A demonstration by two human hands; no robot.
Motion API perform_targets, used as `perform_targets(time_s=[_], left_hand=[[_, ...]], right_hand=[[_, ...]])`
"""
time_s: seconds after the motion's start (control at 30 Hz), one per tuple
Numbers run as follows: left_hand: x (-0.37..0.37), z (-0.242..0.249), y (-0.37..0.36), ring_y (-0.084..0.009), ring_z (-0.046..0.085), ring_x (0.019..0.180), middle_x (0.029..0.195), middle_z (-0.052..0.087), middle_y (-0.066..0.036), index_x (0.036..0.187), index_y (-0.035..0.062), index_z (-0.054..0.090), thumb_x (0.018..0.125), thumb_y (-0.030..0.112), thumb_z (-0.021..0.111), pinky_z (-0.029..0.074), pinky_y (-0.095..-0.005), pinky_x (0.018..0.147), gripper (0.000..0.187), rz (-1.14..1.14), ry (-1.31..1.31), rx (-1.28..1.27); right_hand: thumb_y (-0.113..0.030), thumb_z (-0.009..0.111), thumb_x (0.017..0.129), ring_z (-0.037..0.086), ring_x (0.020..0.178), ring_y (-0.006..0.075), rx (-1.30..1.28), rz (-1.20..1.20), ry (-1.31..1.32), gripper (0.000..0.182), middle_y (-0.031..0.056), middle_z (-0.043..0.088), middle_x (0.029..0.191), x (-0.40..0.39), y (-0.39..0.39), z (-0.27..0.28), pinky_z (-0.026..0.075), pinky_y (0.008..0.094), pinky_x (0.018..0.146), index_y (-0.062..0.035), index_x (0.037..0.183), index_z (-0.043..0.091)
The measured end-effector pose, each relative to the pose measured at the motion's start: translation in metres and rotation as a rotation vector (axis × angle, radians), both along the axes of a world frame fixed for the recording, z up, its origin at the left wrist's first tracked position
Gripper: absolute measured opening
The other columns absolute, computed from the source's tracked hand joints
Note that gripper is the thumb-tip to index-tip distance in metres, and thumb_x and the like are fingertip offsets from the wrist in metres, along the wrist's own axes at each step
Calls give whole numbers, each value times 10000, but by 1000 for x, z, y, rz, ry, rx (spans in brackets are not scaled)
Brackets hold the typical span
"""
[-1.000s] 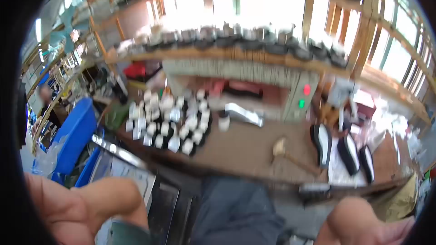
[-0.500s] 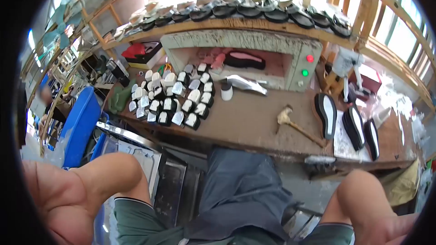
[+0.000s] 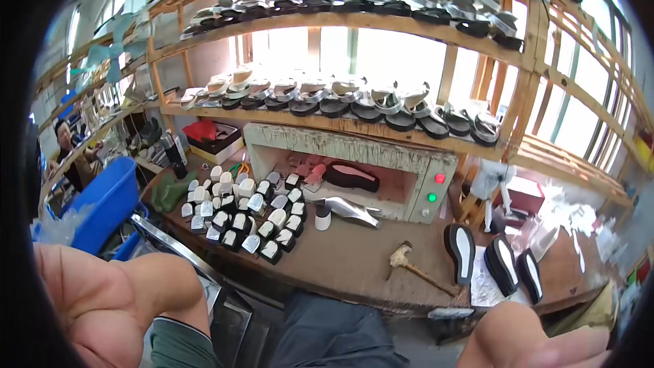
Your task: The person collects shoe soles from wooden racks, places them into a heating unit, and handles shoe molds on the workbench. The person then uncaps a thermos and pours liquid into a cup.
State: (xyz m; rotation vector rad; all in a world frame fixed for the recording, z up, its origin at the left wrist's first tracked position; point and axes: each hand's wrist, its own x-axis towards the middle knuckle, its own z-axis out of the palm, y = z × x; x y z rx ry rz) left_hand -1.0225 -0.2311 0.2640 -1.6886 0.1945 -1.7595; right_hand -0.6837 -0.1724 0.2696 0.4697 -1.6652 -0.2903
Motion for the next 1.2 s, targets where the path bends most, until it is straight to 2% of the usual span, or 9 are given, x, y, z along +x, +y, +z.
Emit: perform_targets(time_s=[0.43, 0.57, 0.63, 0.7, 0.77, 0.83, 0.9, 1.0, 1.2], left_hand=[[7, -11, 22, -176, 459, 661, 862, 541, -105, 897, 18, 521, 942, 293, 416, 370, -310, 567, 298, 11, -46, -67], [16, -37, 44, -175, 458, 661, 862, 541, -103, 894, 22, 518, 945, 295, 412, 369, -309, 566, 298, 38, -145, -75], [27, -64, 64, -174, 457, 661, 862, 540, -102, 893, 24, 517, 947, 297, 410, 369, -309, 566, 298, 106, -250, -115], [44, -107, 93, -173, 456, 660, 863, 540, -101, 892, 27, 516, 949, 298, 408, 369, -309, 565, 297, 209, -339, -282], [61, -164, 127, -232, 522, 702, 808, 568, -116, 892, -9, 556, 902, 132, 448, 446, -329, 645, 178, 360, -323, -672], [63, -243, 167, -148, 540, 753, 820, 574, -76, 905, -21, 598, 855, -32, 561, 440, -260, 687, 64, 218, -308, -1201], [56, -316, 189, -128, 539, 755, 818, 571, -67, 912, -28, 599, 880, 25, 573, 432, -245, 681, 67, 175, -288, -1559], [45, -364, 198, -173, 555, 713, 799, 584, -95, 915, -34, 614, 868, 38, 594, 445, -265, 654, 88, 286, -190, -1700], [25, -362, 246, -150, 544, 739, 819, 576, -78, 921, -36, 608, 905, 98, 570, 441, -259, 679, 139, 369, -174, -1772]], right_hand=[[-127, 608, 878, 583, 750, 216, -101, -113, 215, 152, 115, 620, 836, -13, 24, -35, 485, 321, 653, -12, 970, 572], [-80, 619, 870, 601, 750, 199, -579, -516, 139, 146, 109, 634, 876, -10, 94, -122, 493, 293, 664, 1, 991, 609], [-49, 613, 866, 593, 752, 149, -1184, -531, 64, 141, 82, 634, 877, -22, 142, -201, 472, 250, 680, 11, 992, 635], [-118, 611, 867, 596, 723, 219, -1637, -562, -103, 158, 122, 616, 883, -21, 185, -322, 480, 320, 670, -13, 984, 632], [-129, 637, 846, 599, 813, 246, -1392, -829, -287, 175, 97, 616, 920, -21, 178, -398, 486, 333, 718, -30, 990, 635], [-118, 642, 829, 587, 848, 283, -1258, -842, -271, 176, 112, 609, 932, -20, 170, -399, 481, 350, 739, -36, 984, 636], [-107, 647, 812, 575, 883, 321, -1134, -845, -278, 180, 127, 602, 943, -18, 159, -398, 477, 367, 761, -42, 979, 637], [-101, 649, 807, 571, 870, 304, -1260, -737, -251, 175, 117, 601, 943, -8, 171, -388, 468, 366, 747, -52, 975, 635], [-240, 690, 773, 521, 965, 303, -1111, -1344, -220, 294, 104, 573, 1010, 30, 216, -377, 393, 412, 828, -62, 998, 628]])
